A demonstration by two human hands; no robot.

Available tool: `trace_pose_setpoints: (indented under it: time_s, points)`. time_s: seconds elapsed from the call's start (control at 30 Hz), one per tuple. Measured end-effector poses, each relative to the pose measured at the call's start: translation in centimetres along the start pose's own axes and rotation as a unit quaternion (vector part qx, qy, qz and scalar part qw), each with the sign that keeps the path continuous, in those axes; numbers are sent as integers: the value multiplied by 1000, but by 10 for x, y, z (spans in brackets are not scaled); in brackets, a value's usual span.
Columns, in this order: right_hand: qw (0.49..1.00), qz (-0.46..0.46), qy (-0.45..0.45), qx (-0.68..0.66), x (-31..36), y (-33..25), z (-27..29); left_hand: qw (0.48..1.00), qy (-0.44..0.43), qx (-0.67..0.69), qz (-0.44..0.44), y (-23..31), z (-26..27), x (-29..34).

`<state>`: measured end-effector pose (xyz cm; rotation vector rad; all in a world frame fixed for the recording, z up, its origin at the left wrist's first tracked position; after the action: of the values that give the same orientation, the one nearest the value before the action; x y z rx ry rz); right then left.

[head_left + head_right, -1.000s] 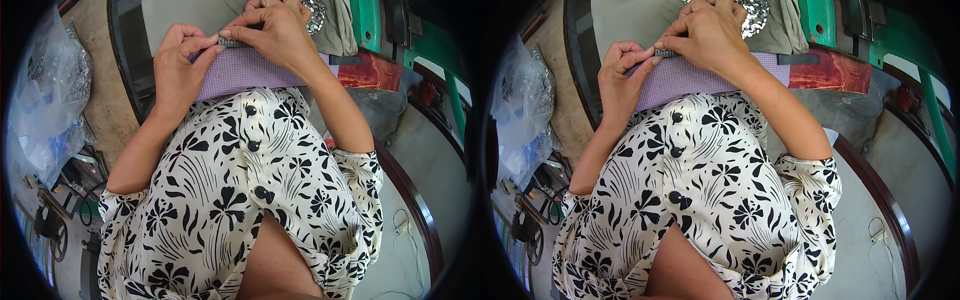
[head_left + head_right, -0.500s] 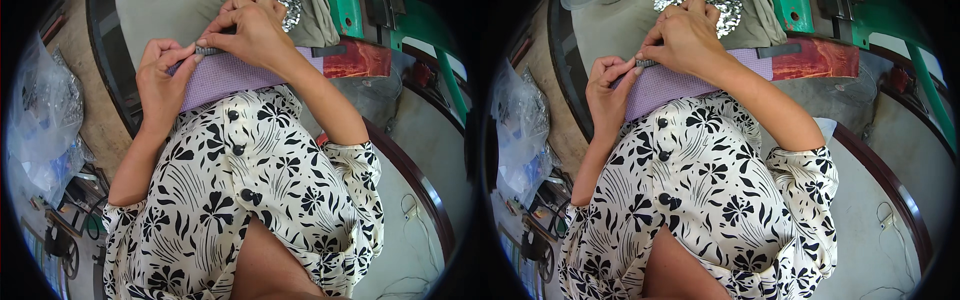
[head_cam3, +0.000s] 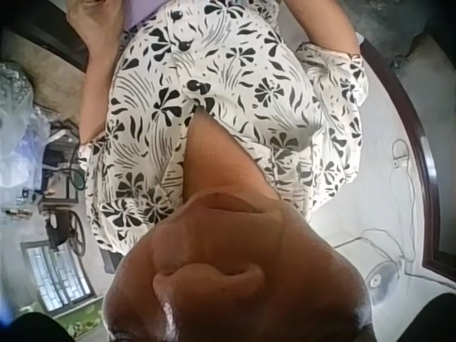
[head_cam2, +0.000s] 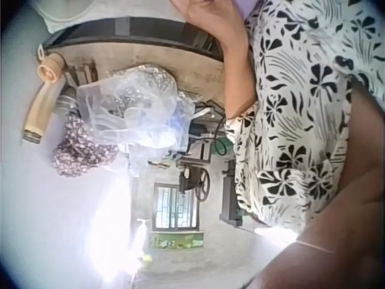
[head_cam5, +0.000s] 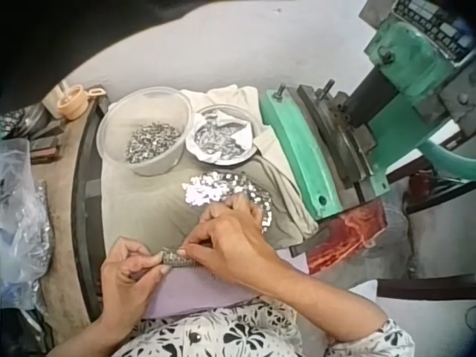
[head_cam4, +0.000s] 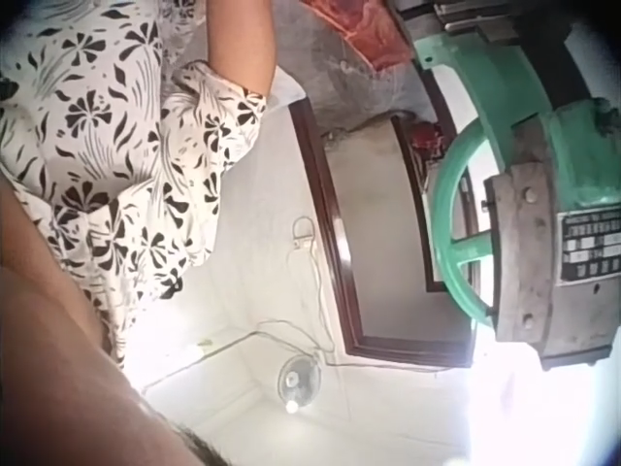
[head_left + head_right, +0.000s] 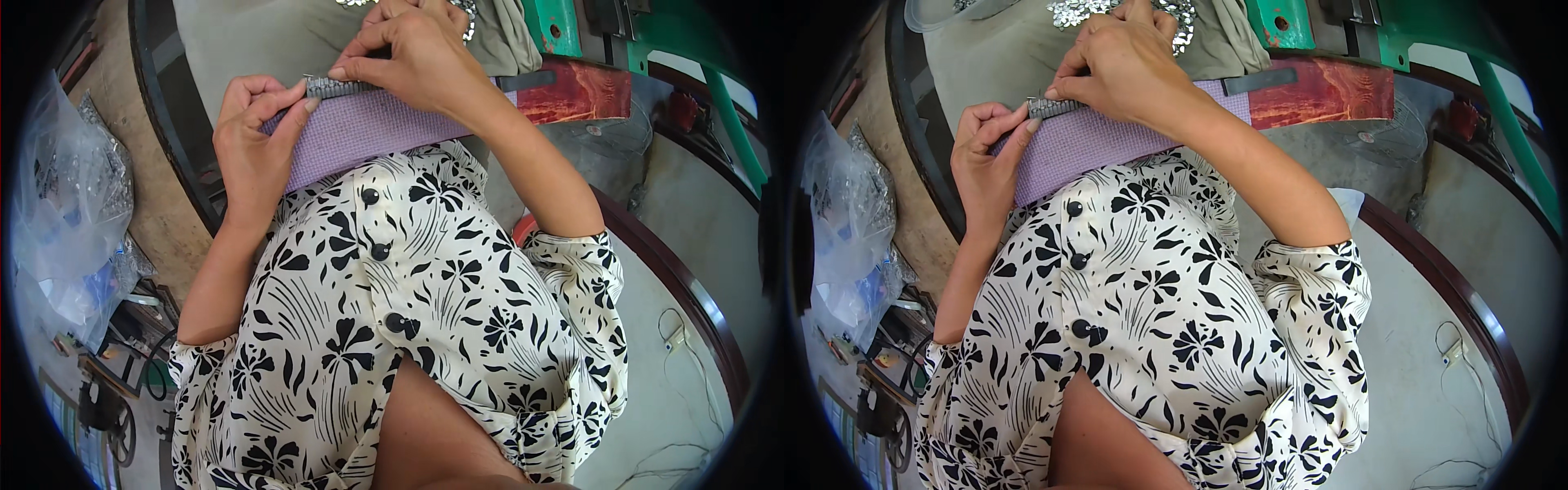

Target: Manually assembling small metal components onto a strip and using a press machine.

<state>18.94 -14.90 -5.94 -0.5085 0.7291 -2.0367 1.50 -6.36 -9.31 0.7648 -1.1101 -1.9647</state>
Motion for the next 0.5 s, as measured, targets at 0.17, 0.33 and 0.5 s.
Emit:
trace_pose_setpoints:
  time_s: [0.17, 0.33, 0.5]
  points:
    - [976, 132, 169, 35, 11, 9, -13, 1000, -4, 14, 8, 3, 1, 0]
    - [993, 85, 70, 53, 6, 14, -15, 1000, 0, 4, 21, 2, 2, 0]
    - [998, 31, 8, 53, -4, -6, -2, 1000, -1, 4, 10, 2, 4, 0]
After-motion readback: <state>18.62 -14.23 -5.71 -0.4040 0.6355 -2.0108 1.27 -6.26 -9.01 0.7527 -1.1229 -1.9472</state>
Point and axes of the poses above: each hand's wrist, its own x-axis away from the middle knuckle, its own z-axis out of the back of the hand, y = z × x, the point moved 4 cm from there along -x, towards the middle knuckle, and after that the axes turned 15 degrees about y, right-handed, at the moved point
